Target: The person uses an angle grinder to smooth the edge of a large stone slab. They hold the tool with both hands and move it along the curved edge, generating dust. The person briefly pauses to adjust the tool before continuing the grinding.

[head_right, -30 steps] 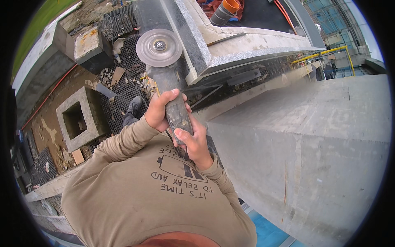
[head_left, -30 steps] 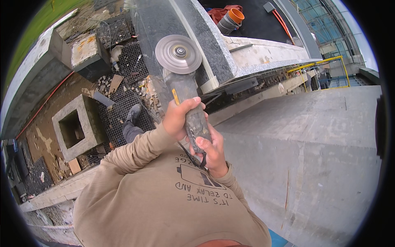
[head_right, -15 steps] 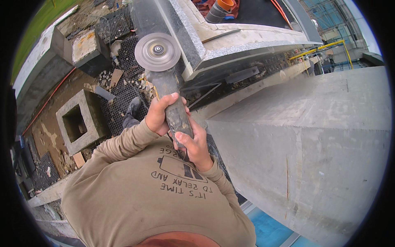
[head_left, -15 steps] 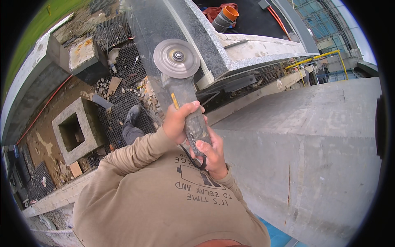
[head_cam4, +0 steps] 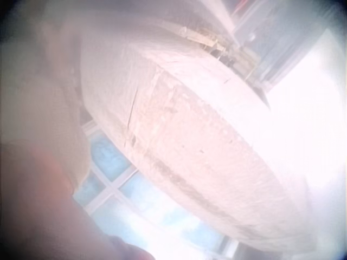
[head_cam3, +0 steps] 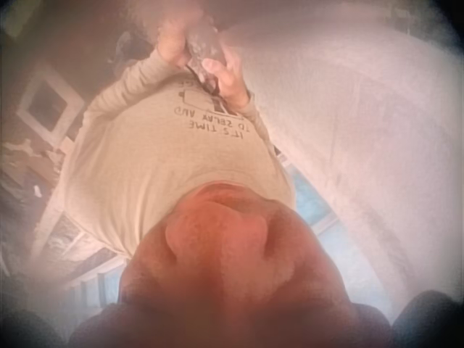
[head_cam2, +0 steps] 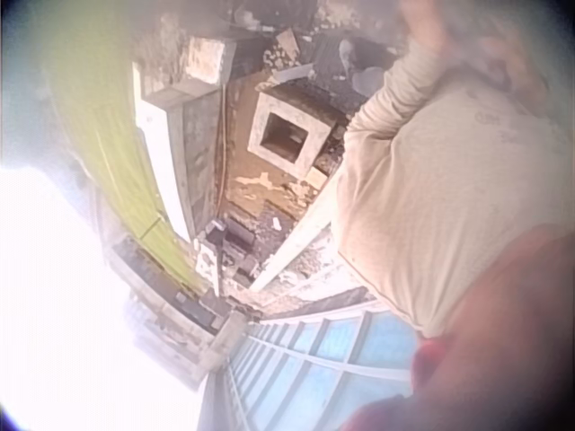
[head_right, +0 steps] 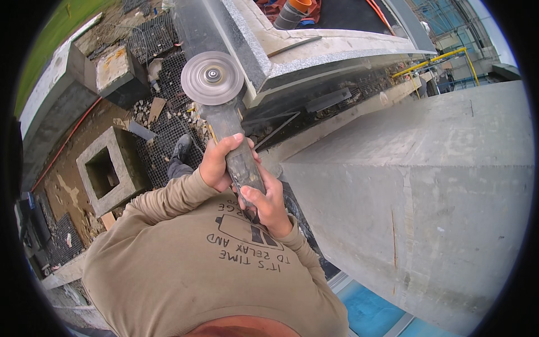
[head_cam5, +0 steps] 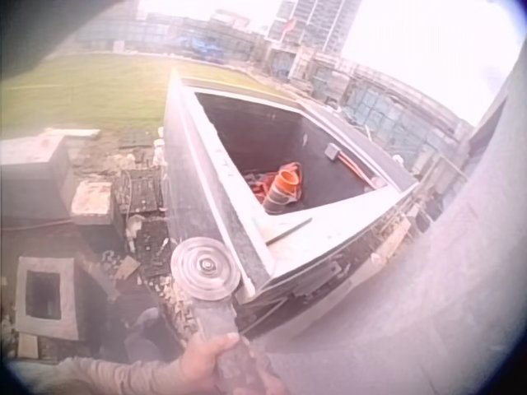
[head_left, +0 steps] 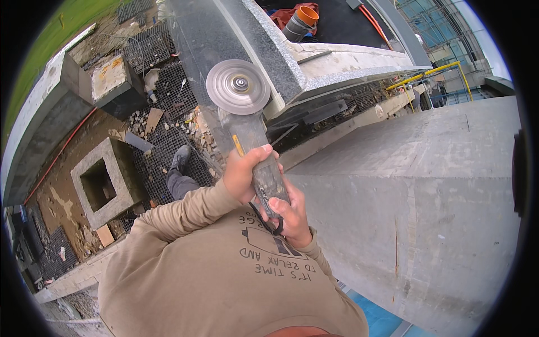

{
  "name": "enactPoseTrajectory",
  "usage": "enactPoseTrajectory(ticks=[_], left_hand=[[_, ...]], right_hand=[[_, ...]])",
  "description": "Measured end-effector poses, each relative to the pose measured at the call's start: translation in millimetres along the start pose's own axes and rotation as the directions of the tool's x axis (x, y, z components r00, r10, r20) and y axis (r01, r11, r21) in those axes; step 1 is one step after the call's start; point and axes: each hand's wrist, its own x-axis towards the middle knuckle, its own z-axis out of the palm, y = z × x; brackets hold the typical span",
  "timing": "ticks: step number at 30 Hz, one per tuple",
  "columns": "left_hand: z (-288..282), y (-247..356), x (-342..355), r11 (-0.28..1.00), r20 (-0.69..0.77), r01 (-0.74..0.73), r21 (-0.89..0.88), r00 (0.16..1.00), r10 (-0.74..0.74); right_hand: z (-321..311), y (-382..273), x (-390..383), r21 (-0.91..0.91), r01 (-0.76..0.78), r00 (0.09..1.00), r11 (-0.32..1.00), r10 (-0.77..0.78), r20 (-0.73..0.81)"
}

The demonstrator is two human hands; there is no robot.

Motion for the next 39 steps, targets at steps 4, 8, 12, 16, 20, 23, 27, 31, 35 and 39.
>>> enactPoseTrajectory(ticks=[4,8,12,16,20,23,27,31,35,39], left_hand=[[2.8,-3.4,-1.7,1.000,0.007,-0.011,0.000,1.000,0.011],[4.5,-6.8,-4.0,1.000,0.003,-0.013,-0.013,1.000,0.013],[7.6,-11.2,-4.9,0.999,-0.013,-0.025,-0.034,1.000,0.025],[8.6,-12.4,-7.1,0.999,-0.003,-0.016,-0.028,1.000,0.016],[9.1,-14.2,-9.1,1.000,0.000,-0.010,-0.022,1.000,0.010],[9.4,-16.3,-10.4,1.000,0.009,-0.016,-0.022,1.000,0.017],[9.7,-19.8,-11.5,1.000,0.011,-0.003,-0.017,1.000,0.003],[9.8,-23.7,-12.5,1.000,0.018,-0.006,-0.009,1.000,0.006],[10.6,-29.2,-13.5,1.000,0.019,-0.009,-0.011,1.000,0.009],[11.0,-33.7,-15.4,1.000,0.025,-0.001,-0.022,1.000,0.002]], right_hand=[[-2.6,1.2,-3.6,0.004,-0.007,1.000,1.000,0.007,-0.003],[-3.9,1.8,-7.3,0.013,-0.022,1.000,1.000,0.023,-0.014],[-5.6,1.5,-9.9,0.012,-0.025,1.000,1.000,0.025,-0.014],[-7.0,2.4,-12.6,0.016,-0.024,1.000,1.000,0.025,-0.013],[-9.2,2.7,-16.0,0.021,-0.029,1.000,0.999,0.029,-0.001],[-10.9,2.2,-18.8,0.022,-0.030,1.000,0.999,0.030,0.008],[-11.8,2.7,-22.3,0.013,-0.022,1.000,1.000,0.022,0.000],[-13.8,5.0,-25.4,0.006,-0.019,1.000,1.000,0.019,0.000],[-17.4,6.5,-29.6,0.013,-0.013,1.000,1.000,0.013,0.014],[-20.1,7.7,-33.2,0.019,-0.002,1.000,1.000,0.002,0.021]])
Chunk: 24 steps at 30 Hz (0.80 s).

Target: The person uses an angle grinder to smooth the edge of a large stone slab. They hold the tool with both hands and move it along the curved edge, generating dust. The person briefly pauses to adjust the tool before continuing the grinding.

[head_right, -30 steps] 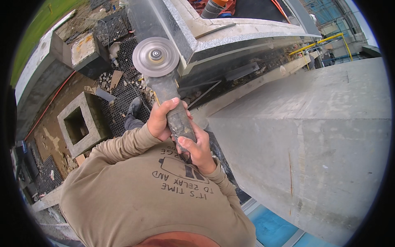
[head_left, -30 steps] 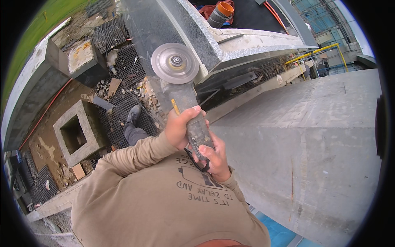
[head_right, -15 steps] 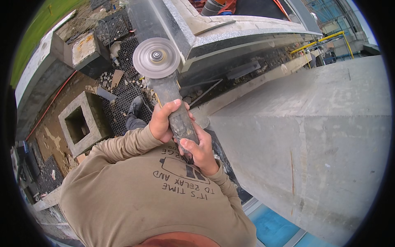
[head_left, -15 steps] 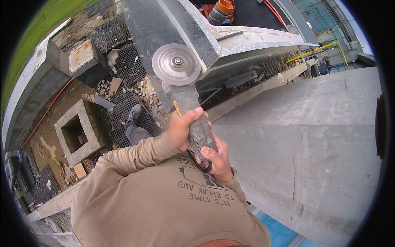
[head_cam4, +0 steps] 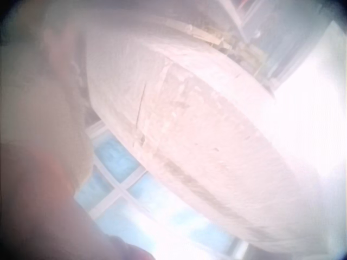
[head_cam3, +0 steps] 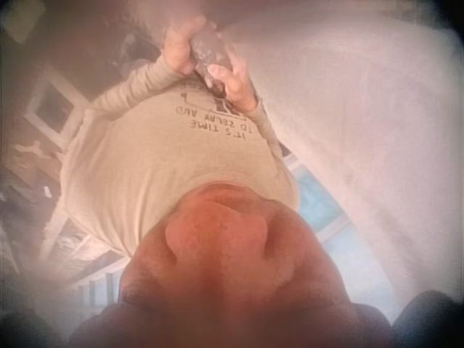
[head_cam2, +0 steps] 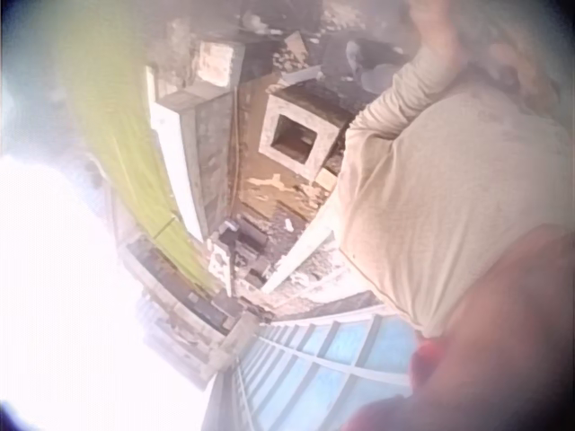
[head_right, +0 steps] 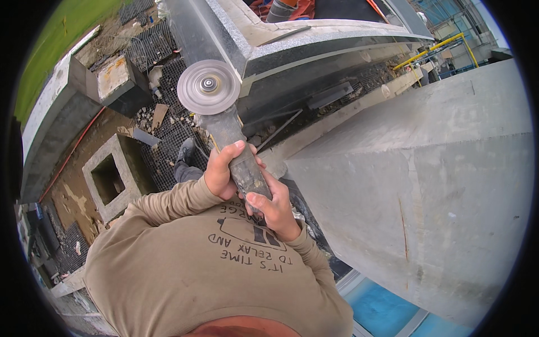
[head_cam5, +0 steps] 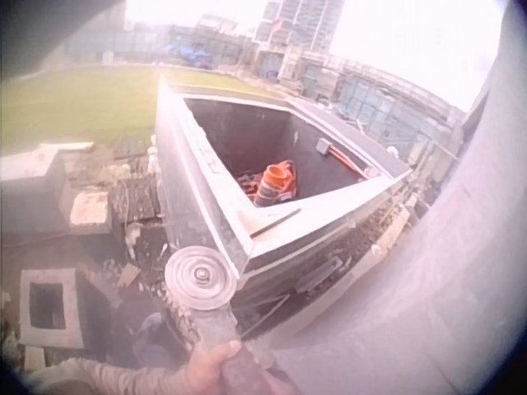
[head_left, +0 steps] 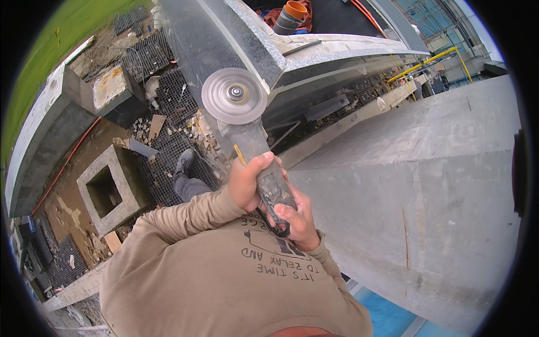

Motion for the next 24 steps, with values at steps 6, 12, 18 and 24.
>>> enactPoseTrajectory(ticks=[6,12,18,24], left_hand=[[0.3,-6.0,-1.5,1.000,0.007,-0.001,-0.003,1.000,0.001],[-0.2,-7.3,-3.1,1.000,0.004,0.016,-0.009,1.000,-0.015],[-2.1,-5.9,-0.8,0.999,0.012,0.040,-0.022,0.999,-0.040],[-6.5,4.2,7.0,1.000,0.018,0.015,-0.020,1.000,-0.015]], right_hand=[[-4.3,0.7,-5.3,0.000,0.007,1.000,1.000,-0.007,0.017],[-3.4,-1.3,-7.7,-0.007,0.009,1.000,1.000,-0.009,0.006],[-2.2,-3.3,-5.2,-0.006,0.017,1.000,1.000,-0.017,0.005],[2.8,-1.6,8.5,-0.010,-0.001,1.000,1.000,0.001,-0.012]])
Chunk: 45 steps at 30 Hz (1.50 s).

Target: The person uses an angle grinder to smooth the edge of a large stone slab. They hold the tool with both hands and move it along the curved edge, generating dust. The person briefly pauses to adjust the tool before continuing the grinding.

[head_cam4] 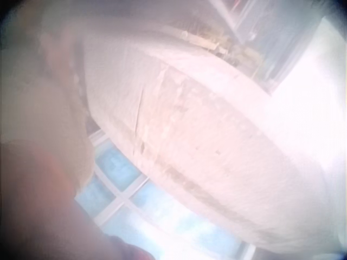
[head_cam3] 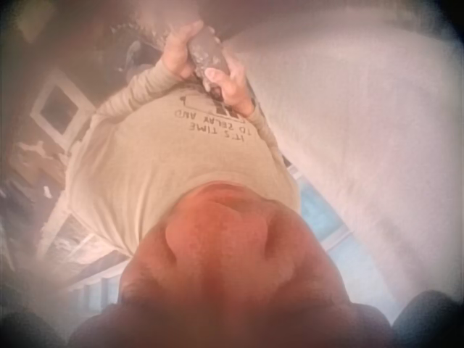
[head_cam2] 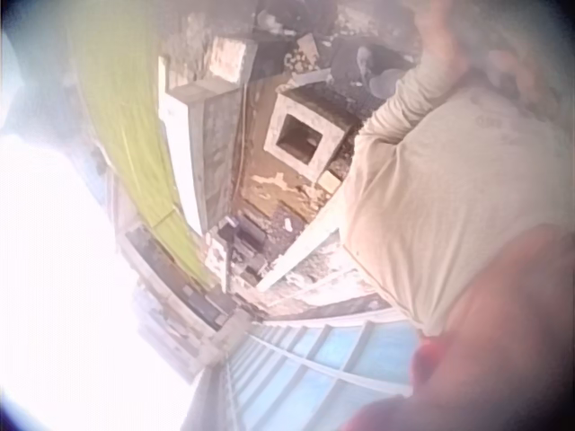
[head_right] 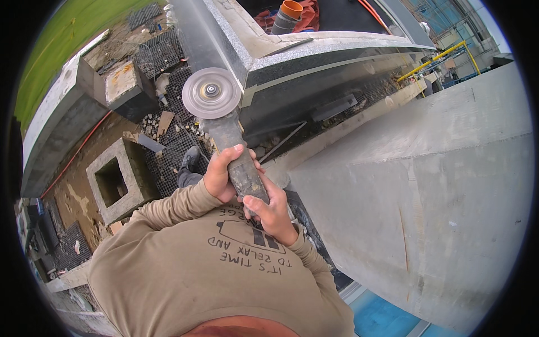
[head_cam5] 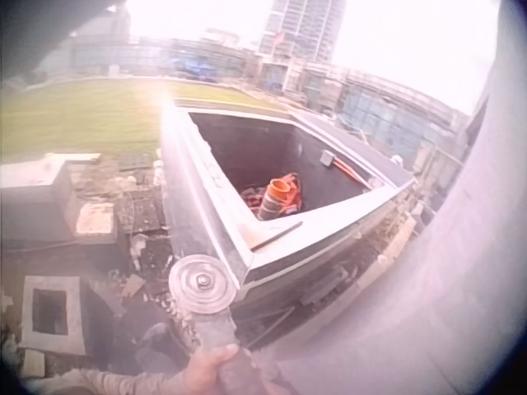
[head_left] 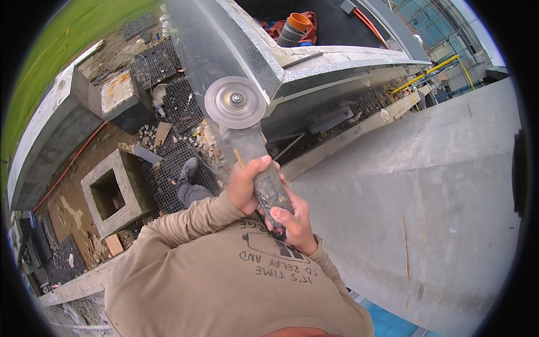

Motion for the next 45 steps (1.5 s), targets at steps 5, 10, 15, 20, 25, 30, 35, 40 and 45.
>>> enactPoseTrajectory(ticks=[5,10,15,20,25,30,35,40,45], left_hand=[[1.2,14.3,5.5,0.998,-0.052,-0.004,-0.056,0.999,0.001],[-0.3,24.9,9.4,1.000,-0.051,-0.005,-0.008,0.999,0.005],[-6.0,35.7,16.2,1.000,-0.064,0.019,-0.011,0.998,-0.020],[-8.9,48.0,20.9,0.999,-0.063,0.029,-0.013,0.998,-0.030],[-12.2,63.7,28.6,1.000,-0.071,0.016,-0.009,0.997,-0.016],[-12.8,74.7,36.0,1.000,-0.095,-0.015,-0.001,0.995,0.015],[-16.0,89.9,45.8,0.999,-0.105,-0.013,-0.046,0.994,0.008],[-18.2,101.2,51.2,0.995,-0.110,-0.014,-0.102,0.994,0.002],[-21.7,109.6,58.6,0.994,-0.127,-0.024,-0.110,0.992,0.009]], right_hand=[[7.3,-2.8,14.3,0.006,-0.002,1.000,1.000,0.002,0.002],[11.8,-8.0,24.3,0.016,-0.015,1.000,1.000,0.015,0.007],[15.6,-9.2,35.6,0.027,-0.020,1.000,0.999,0.019,0.021],[22.3,-10.6,47.9,0.052,-0.034,0.999,0.998,0.034,0.000],[29.6,-12.9,63.4,0.078,-0.042,0.999,0.996,0.042,-0.001],[35.7,-15.8,77.4,0.061,-0.016,1.000,0.998,0.016,-0.009],[39.6,-18.8,94.7,0.038,-0.009,1.000,0.999,0.009,-0.004],[44.4,-19.9,107.1,0.047,0.002,1.000,0.999,-0.002,0.004],[48.1,-22.3,117.4,0.070,-0.013,1.000,0.997,0.013,0.007]])
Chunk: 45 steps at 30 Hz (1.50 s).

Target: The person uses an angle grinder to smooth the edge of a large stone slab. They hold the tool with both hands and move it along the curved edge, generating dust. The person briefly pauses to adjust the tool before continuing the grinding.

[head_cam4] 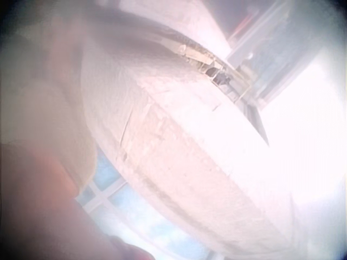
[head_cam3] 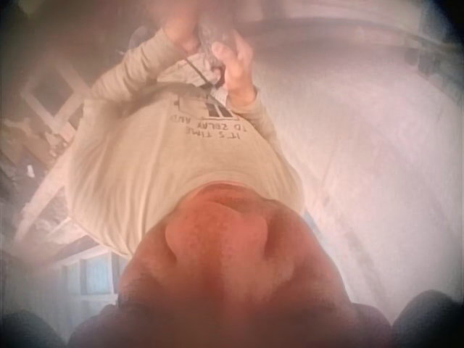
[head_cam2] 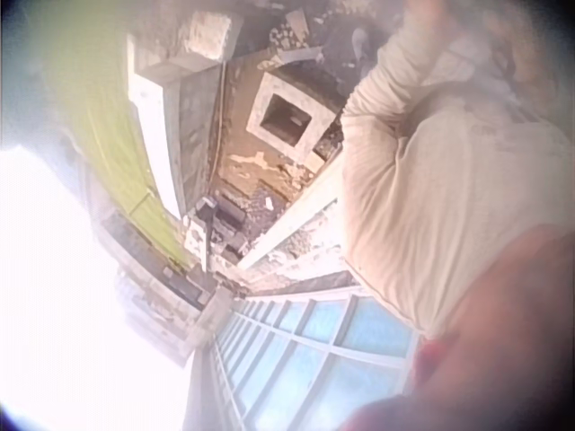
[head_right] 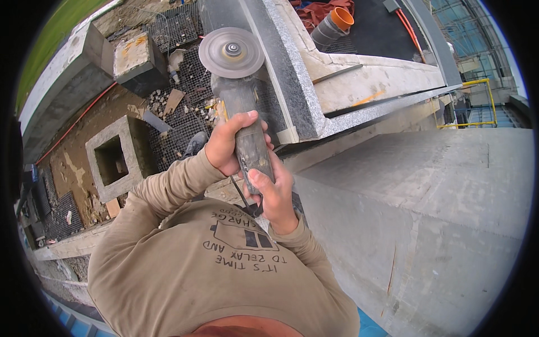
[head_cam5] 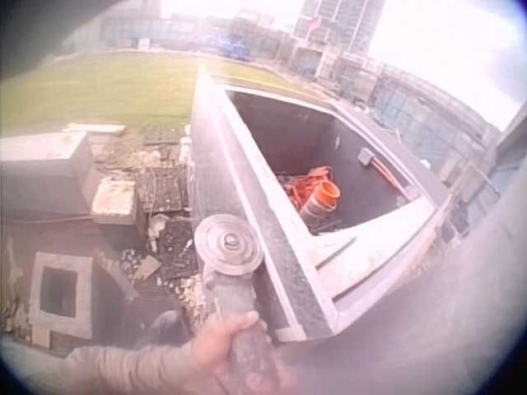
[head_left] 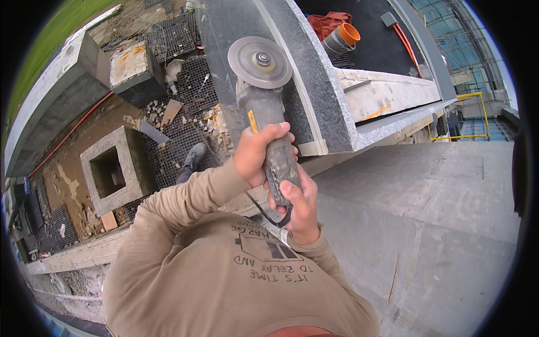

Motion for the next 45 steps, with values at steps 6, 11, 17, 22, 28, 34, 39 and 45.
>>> enactPoseTrajectory(ticks=[6,11,17,22,28,34,39,45], left_hand=[[-2.1,12.3,8.3,1.000,-0.007,-0.002,0.027,1.000,0.002],[-1.3,22.9,12.9,1.000,-0.007,-0.010,-0.005,1.000,0.010],[-3.1,33.7,18.7,0.997,0.009,0.002,0.073,1.000,-0.003],[-2.6,38.3,23.1,0.999,0.001,-0.028,0.022,1.000,0.028],[-6.3,48.7,30.9,0.998,0.013,-0.006,0.063,1.000,0.006],[-4.9,53.9,39.4,0.996,-0.004,-0.082,0.026,0.997,0.082],[-9.3,62.6,48.9,0.997,0.022,-0.067,0.050,0.998,0.066],[-13.1,70.6,57.3,0.996,0.047,-0.064,0.055,0.997,0.061]], right_hand=[[6.2,-5.8,13.9,-0.006,0.012,1.000,1.000,-0.012,0.017],[13.0,-9.9,24.7,0.011,0.004,1.000,1.000,-0.004,0.006],[18.3,-10.3,34.7,-0.032,0.028,1.000,0.999,-0.028,-0.011],[18.1,-10.2,42.6,0.010,0.034,0.999,0.999,-0.035,0.021],[19.6,-10.4,52.7,0.024,0.031,0.999,0.999,-0.031,0.024],[21.9,-12.5,65.3,0.000,0.041,0.999,0.999,-0.041,0.022],[24.5,-14.1,76.0,-0.003,0.043,0.999,0.999,-0.043,0.023],[27.0,-14.1,86.4,0.006,0.057,0.998,0.998,-0.057,0.028]])
